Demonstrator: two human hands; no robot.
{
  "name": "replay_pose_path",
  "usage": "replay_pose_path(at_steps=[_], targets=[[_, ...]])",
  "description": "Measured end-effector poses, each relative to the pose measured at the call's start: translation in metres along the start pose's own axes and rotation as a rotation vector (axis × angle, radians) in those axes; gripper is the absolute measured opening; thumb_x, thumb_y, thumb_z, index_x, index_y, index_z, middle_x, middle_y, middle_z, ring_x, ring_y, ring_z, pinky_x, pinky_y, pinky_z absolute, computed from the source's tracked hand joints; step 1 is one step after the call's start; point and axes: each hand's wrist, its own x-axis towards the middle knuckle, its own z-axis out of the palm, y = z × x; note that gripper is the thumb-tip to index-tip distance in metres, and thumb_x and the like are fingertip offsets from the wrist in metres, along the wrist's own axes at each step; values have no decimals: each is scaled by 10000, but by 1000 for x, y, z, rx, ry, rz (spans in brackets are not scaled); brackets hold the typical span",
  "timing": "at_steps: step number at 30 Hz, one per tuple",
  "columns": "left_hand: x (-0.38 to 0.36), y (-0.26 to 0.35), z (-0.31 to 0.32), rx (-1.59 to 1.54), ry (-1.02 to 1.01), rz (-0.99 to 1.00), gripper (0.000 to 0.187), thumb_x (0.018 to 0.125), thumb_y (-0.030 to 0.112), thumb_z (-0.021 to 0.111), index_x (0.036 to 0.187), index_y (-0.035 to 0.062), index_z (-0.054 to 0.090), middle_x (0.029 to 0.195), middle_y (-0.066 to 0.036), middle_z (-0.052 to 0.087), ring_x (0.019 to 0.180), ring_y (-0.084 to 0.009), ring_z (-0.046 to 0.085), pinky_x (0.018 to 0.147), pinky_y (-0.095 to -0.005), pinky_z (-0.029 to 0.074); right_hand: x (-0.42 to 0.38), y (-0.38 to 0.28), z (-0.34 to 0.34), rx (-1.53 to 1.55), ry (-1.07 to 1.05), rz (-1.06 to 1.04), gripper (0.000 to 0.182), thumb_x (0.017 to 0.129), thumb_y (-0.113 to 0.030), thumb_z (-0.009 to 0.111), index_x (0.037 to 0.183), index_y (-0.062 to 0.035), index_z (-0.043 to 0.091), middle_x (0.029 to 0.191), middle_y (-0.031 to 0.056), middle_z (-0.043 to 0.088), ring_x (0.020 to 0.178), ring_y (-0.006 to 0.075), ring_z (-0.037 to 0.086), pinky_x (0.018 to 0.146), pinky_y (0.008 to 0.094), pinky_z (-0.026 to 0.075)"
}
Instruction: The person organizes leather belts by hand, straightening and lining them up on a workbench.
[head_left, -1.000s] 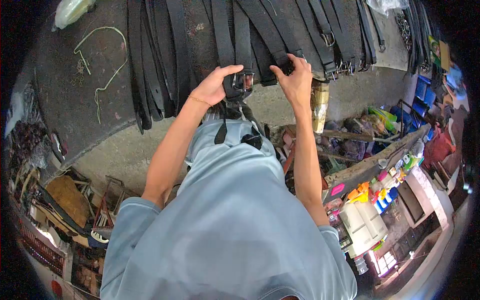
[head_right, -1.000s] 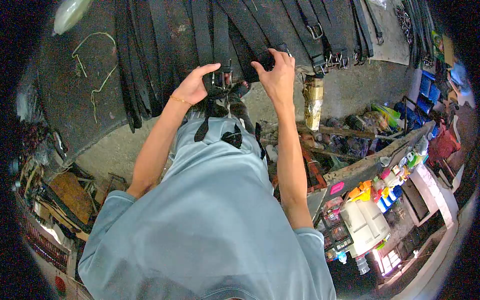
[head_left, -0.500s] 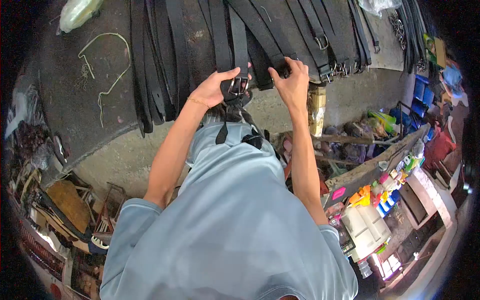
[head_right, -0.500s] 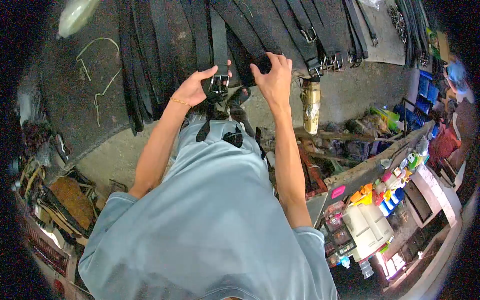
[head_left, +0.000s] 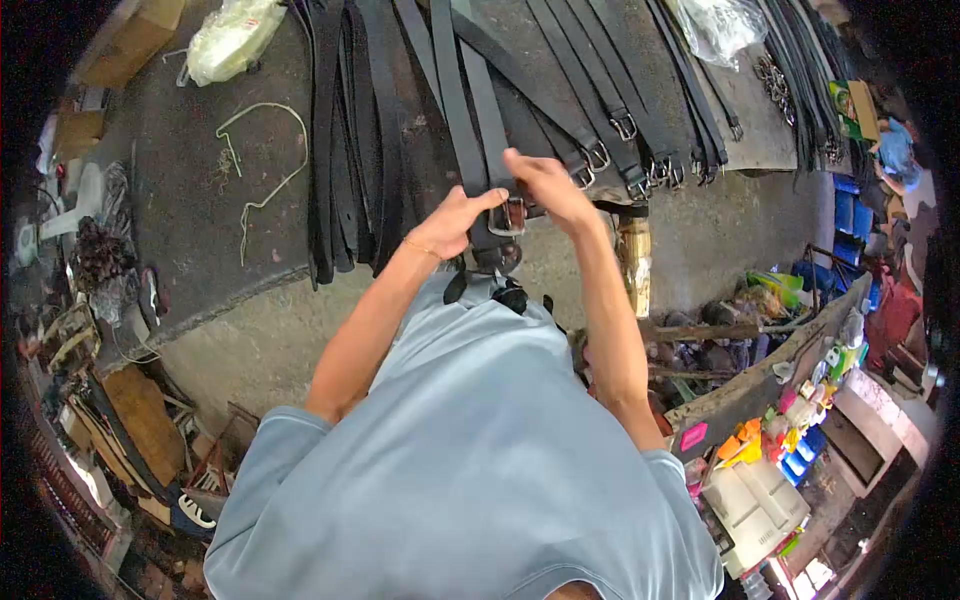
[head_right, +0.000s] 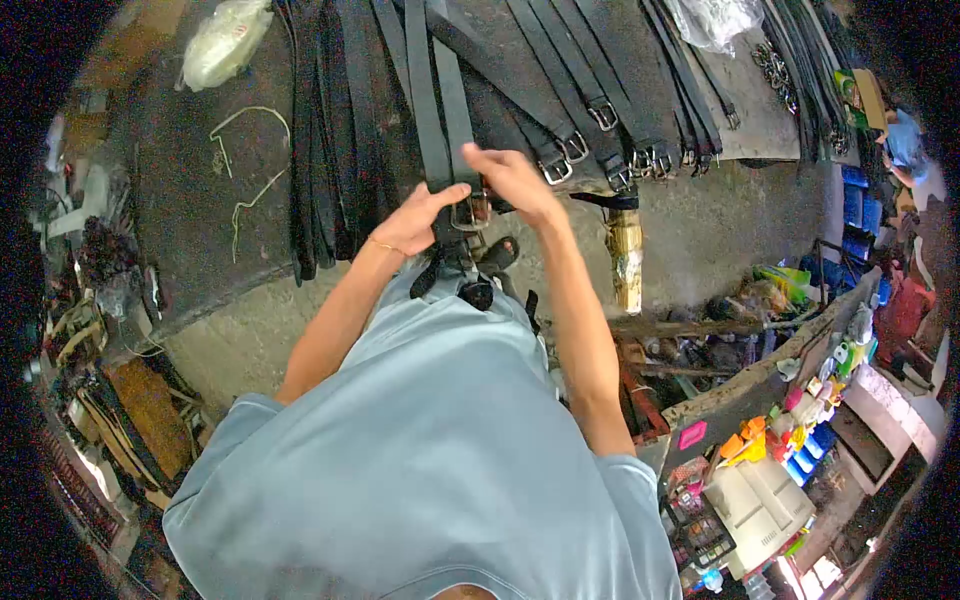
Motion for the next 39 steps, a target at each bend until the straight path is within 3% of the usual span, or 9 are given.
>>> replay_pose_path(at_steps=[7,9,11,13,15,21,24,29,39], targets=[[-8,-7,-29,232,-153,-105,461,942,372,518,1181,-22,508,1037,-50,610,895,-124,582,793,-301,487,6,-2,11,424,-149,81,278,907,-160,572,1096,34,511,943,94,612,779,162,621,583,324,536],[7,-13,-54,569,60,200,748,886,655,389,1133,-34,540,1070,-77,592,992,-158,532,821,-305,431,-16,-22,11,489,-189,62,282,901,-160,583,1106,19,510,935,80,617,790,158,621,617,342,546],[11,16,-58,-321,-675,175,844,852,730,318,1146,-35,522,1071,-103,592,986,-222,552,827,-349,429,-26,-30,7,475,-224,27,289,891,-160,598,1111,10,517,931,75,622,790,151,621,648,341,551],[4,39,-30,-347,-609,217,898,830,763,290,1172,-40,506,1073,-147,598,1013,-277,560,864,-367,423,-46,-42,2,479,-208,22,295,885,-154,604,1115,9,519,936,71,627,791,154,622,667,336,555],[15,56,-9,-189,10,330,838,855,690,384,1189,-72,486,1112,-185,590,1034,-298,572,910,-388,430,-47,-35,-2,420,-199,17,290,886,-145,597,1118,11,520,944,69,628,785,147,622,669,317,555],[102,117,-30,-383,-127,333,600,920,405,461,1220,-113,428,1194,-255,547,1041,-355,587,933,-463,461,-59,-13,18,485,-201,-57,337,879,-131,604,1169,7,503,1026,59,618,826,111,600,628,254,521],[142,167,-63,-530,-183,469,588,890,307,509,1253,-133,363,1149,-290,534,1031,-401,559,906,-514,458,-93,-8,11,385,-280,-187,500,869,-118,621,1311,22,432,1216,70,560,1105,143,490,982,294,369],[166,276,-95,-419,-250,418,579,894,245,507,1265,-157,317,1176,-303,508,1022,-427,553,899,-546,443,-154,28,-23,160,-267,-55,634,813,-153,697,1342,18,393,1235,53,534,1117,132,455,993,293,351],[104,367,-41,845,314,825,406,774,40,460,1142,-76,585,1166,-140,613,1096,-234,560,1018,-381,401,-262,104,10,33,-87,189,412,794,-271,728,1022,53,612,856,37,660,777,129,566,708,298,467]])
